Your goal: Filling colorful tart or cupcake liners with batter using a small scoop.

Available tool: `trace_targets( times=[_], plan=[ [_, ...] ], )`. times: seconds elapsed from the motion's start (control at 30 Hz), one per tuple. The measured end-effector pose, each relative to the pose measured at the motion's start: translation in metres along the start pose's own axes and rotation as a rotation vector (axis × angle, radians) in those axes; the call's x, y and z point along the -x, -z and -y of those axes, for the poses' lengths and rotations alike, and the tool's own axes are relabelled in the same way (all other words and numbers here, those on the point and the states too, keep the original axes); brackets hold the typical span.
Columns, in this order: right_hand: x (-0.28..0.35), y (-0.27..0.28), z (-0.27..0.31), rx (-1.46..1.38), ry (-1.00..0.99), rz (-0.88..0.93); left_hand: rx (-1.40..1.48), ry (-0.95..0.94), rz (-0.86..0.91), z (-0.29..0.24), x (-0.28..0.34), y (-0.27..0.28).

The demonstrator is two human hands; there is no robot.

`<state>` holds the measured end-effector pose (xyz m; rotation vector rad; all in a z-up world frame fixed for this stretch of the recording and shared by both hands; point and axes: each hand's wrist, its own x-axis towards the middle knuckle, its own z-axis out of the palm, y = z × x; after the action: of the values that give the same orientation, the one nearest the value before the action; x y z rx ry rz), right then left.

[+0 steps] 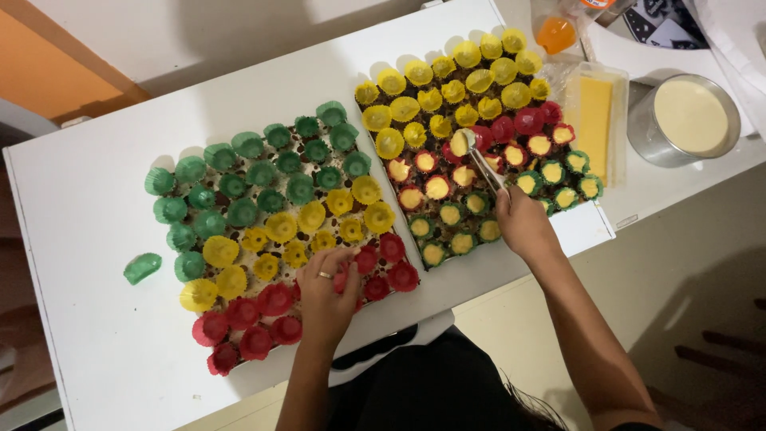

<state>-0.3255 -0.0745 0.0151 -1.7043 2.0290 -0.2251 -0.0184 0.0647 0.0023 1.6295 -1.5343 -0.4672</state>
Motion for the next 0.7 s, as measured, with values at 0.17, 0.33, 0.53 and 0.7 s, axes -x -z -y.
trace_targets(
  times=[0.17, 0.33, 0.53, 0.7],
  plan=[
    [0.005, 0.004, 0.007, -0.001, -0.03, 0.016, -0.006, 0.016, 0.001, 0.001, 0.0, 0.0],
    [0.002, -0.001, 0.0, 0.002, 0.01, -0.02, 0.006, 0.03, 0.019, -0.001, -0.002, 0.001],
    [0.007, 0.008, 0.009, -0.012, -0.013, -0.011, -0.008, 0.007, 0.005, 0.007, -0.001, -0.002],
    [0.004, 0.003, -0.001, -0.031, -0.014, -0.033, -0.018, -0.028, -0.005, 0.005, -0.003, -0.001]
  ],
)
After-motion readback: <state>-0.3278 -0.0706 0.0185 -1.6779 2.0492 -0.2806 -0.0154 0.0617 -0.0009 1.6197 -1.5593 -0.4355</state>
